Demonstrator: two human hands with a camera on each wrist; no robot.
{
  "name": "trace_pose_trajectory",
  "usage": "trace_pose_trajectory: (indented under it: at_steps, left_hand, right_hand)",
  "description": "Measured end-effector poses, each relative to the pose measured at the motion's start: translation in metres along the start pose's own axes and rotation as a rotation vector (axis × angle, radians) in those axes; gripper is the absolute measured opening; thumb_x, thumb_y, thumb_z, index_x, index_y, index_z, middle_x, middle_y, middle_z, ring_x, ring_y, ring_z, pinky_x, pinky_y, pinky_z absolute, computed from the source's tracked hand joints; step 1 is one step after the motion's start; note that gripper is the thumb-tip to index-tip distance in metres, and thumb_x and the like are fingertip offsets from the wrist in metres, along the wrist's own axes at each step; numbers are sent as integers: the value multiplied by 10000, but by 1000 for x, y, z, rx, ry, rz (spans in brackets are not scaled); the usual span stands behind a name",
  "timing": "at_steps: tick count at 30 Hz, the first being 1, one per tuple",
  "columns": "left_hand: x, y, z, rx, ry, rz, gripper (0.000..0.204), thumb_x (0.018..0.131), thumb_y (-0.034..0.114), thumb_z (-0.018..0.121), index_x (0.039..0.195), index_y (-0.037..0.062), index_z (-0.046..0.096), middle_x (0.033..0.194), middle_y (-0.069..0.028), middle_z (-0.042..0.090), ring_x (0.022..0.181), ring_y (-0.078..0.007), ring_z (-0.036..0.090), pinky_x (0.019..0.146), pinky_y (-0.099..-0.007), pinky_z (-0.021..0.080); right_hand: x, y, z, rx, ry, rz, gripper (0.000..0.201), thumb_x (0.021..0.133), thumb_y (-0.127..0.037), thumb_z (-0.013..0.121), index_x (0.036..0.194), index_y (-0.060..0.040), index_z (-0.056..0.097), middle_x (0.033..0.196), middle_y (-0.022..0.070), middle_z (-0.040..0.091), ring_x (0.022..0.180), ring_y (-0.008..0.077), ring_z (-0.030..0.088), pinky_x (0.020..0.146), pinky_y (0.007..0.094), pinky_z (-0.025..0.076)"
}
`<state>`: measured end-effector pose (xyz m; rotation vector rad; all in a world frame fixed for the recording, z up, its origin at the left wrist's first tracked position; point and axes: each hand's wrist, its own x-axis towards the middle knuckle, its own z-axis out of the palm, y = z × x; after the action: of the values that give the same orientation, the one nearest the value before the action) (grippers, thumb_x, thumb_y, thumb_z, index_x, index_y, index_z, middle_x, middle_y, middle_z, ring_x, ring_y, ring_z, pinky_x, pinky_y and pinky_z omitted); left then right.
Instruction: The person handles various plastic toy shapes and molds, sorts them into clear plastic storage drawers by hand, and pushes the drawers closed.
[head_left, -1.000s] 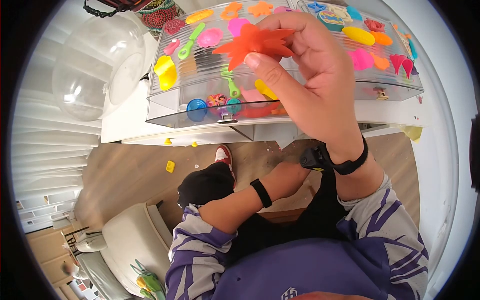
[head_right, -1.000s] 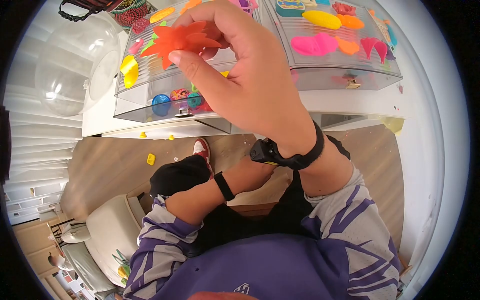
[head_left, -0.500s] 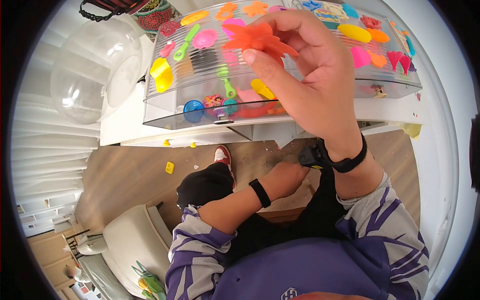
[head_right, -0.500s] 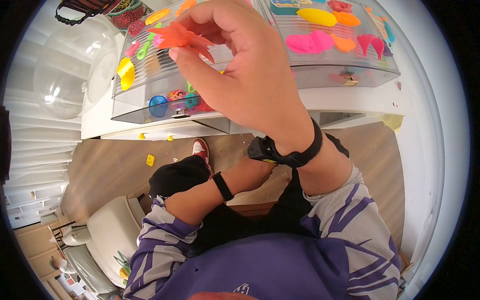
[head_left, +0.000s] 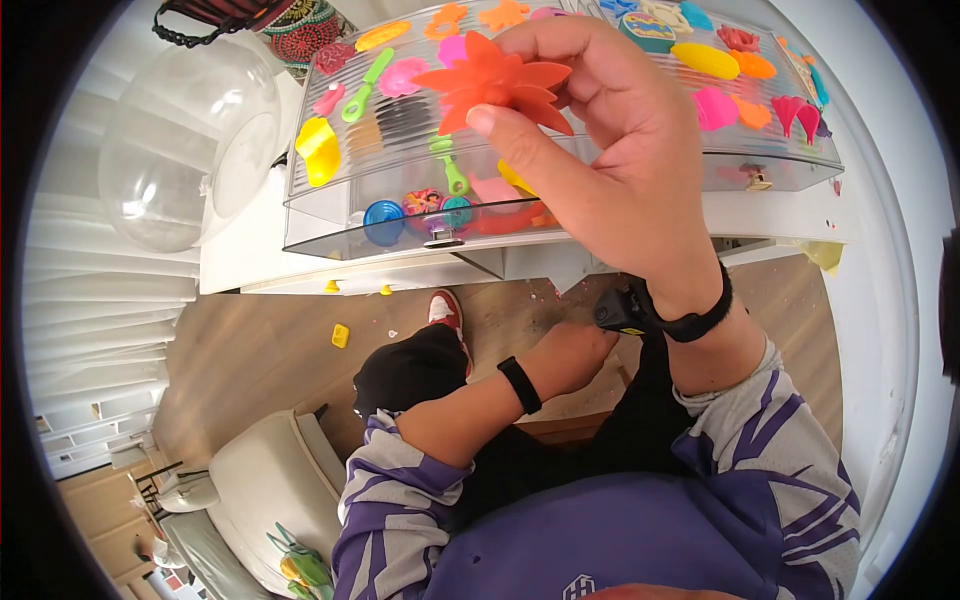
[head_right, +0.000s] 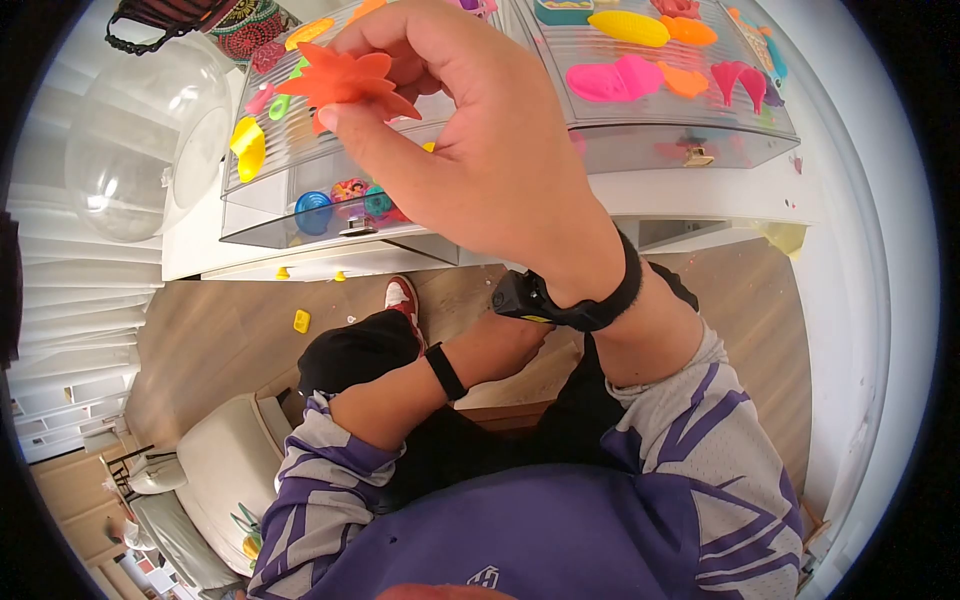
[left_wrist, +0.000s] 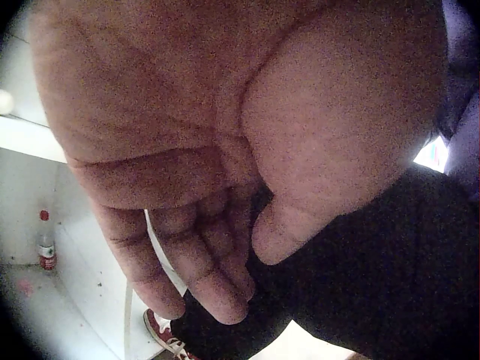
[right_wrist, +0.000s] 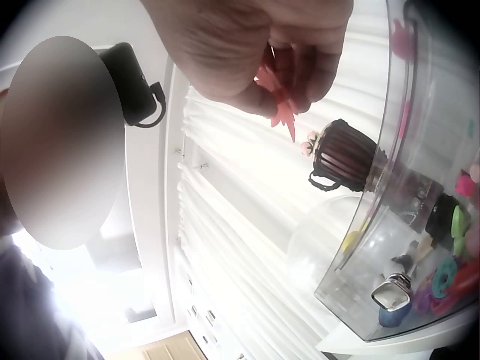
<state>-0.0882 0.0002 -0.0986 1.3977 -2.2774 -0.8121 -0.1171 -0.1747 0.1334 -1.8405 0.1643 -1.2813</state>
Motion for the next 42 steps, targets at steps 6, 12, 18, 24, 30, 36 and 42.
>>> trace_pose_trajectory:
  at_steps: [6,12,18,24,30,36,42]
  left_hand:
    - [0,2,-4,-9,-15,-13,179,970,44,688,1144,7,703,967,-202,792,912,-426,805,786,-528,657]
    - [0,3,-6,-9,-24,-15,181,970,41,688,1147,1,697,970,-197,788,920,-426,802,786,-530,655]
    - [-1,1,-3,-10,-7,1,181,968,36,690,1146,1,696,967,-198,787,923,-427,801,783,-529,654]
    - [0,-3,3,0,14,25,174,968,38,693,1138,0,699,973,-195,793,926,-427,801,785,-533,652]
    - [0,-2,2,9,22,23,164,968,39,693,1129,7,700,969,-197,793,927,-426,801,783,-535,651]
    - [-1,-2,1,10,2,5,154,970,41,691,1122,15,700,958,-194,789,921,-420,802,778,-534,652]
    - [-2,-5,5,10,61,42,151,973,50,692,1120,21,703,951,-188,790,907,-414,804,773,-529,653]
  right_hand:
    - [-1,1,3,10,12,1,297,1011,-24,861,1258,24,702,1124,90,751,990,112,691,900,277,584]
    - [1,-8,2,-29,6,-53,299,999,-27,876,1241,25,709,1128,105,761,987,119,708,891,278,595]
    - [1,3,6,15,7,-86,276,1018,-44,858,1241,23,711,1117,119,767,986,131,719,889,291,598]
    - [-4,-1,6,-34,-22,-63,391,987,31,893,1328,17,703,1230,78,778,1101,148,774,974,315,608]
    - [-2,-5,6,22,-19,-60,231,1024,40,848,1230,23,744,1132,50,780,984,111,732,909,285,594]
    - [-4,-8,9,18,-35,-14,93,1053,44,810,1135,20,773,1043,36,778,880,77,673,837,262,569]
    - [-3,-3,9,-22,-31,-87,115,1032,42,829,1129,8,778,1030,31,780,861,74,670,814,261,562]
